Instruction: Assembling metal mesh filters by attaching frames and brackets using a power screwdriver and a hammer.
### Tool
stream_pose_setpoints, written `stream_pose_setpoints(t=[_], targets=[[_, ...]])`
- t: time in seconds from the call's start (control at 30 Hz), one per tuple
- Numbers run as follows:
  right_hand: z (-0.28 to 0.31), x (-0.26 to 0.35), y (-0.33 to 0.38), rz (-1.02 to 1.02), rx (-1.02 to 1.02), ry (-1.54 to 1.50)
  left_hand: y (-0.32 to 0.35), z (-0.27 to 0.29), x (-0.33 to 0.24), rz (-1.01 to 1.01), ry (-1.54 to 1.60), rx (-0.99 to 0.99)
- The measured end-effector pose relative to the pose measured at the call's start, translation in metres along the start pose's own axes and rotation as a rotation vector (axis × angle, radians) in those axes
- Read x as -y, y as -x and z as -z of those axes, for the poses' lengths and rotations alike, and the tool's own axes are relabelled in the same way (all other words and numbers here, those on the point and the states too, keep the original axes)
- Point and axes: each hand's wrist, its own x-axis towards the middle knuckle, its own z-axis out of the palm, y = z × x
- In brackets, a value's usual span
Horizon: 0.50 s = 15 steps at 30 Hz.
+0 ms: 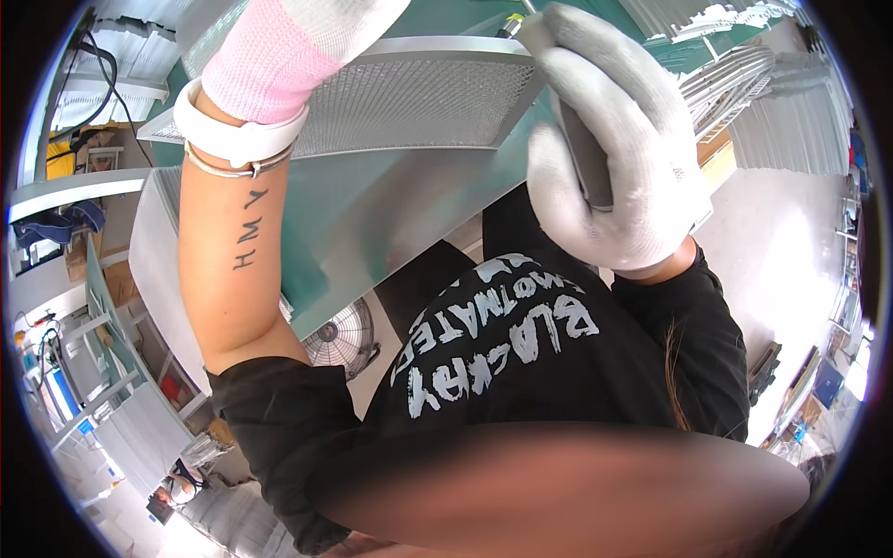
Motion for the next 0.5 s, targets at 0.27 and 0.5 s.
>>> stream_pose_setpoints(t=[0.27,0.5], targets=[[-0.005,-0.005,0.0,0.039,-0.098,0.144,0.003,0.004,-0.004,0.054,0.224,-0.024],[-0.015,-0.016,0.001,0.074,-0.191,0.284,0.004,0.011,-0.002,0.057,0.337,0.006]])
